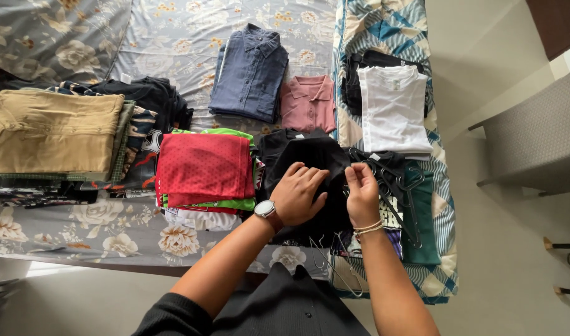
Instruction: The person adjusts a beige shirt on a hanger, then moves to a bed where they pick up a black shirt, place it on a hanger, and button it up. Finally, they hang the black shirt on a rack.
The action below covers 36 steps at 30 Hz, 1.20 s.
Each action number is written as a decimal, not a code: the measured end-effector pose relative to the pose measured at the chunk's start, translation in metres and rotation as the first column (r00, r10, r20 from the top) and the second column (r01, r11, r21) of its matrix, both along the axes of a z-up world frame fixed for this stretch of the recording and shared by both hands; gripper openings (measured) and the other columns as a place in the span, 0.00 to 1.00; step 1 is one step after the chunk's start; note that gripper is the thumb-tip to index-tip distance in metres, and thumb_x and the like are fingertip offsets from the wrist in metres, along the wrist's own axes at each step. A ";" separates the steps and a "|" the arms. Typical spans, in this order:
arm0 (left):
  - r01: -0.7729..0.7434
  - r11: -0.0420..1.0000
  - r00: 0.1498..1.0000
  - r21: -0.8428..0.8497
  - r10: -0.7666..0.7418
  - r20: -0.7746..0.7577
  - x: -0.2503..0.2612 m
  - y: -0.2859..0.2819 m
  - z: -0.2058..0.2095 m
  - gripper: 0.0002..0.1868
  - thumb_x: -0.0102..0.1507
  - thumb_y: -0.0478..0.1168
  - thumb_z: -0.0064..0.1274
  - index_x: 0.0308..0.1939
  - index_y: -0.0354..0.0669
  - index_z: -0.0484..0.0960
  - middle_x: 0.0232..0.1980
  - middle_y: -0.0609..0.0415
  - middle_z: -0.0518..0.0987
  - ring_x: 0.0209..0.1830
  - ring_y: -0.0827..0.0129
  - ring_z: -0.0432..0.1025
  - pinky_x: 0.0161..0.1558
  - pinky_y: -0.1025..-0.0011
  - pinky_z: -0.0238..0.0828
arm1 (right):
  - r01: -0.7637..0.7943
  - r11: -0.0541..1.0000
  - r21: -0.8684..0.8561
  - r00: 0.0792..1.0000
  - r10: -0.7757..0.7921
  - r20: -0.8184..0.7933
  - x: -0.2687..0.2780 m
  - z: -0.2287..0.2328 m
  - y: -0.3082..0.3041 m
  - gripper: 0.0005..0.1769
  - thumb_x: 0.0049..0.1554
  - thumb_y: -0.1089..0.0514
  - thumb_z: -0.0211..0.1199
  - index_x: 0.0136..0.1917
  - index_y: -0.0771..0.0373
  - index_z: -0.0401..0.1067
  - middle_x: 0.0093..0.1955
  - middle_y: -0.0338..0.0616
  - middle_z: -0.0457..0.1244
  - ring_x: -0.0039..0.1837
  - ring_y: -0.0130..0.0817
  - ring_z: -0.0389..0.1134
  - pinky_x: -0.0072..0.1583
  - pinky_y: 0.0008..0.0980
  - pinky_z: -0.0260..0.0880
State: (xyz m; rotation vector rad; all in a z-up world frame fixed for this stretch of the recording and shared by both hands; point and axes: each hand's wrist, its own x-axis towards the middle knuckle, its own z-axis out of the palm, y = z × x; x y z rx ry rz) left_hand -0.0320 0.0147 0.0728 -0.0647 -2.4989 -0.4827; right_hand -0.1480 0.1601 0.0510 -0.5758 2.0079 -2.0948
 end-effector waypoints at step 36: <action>-0.204 0.962 0.971 0.179 0.176 0.163 0.022 0.029 0.111 0.08 0.68 0.45 0.49 0.39 0.46 0.77 0.27 0.49 0.79 0.32 0.46 0.78 0.30 0.52 0.77 | 0.108 0.967 0.233 0.676 0.100 -0.730 0.042 0.127 0.018 0.03 0.59 0.58 0.69 0.46 0.59 0.81 0.38 0.47 0.71 0.42 0.50 0.74 0.41 0.41 0.74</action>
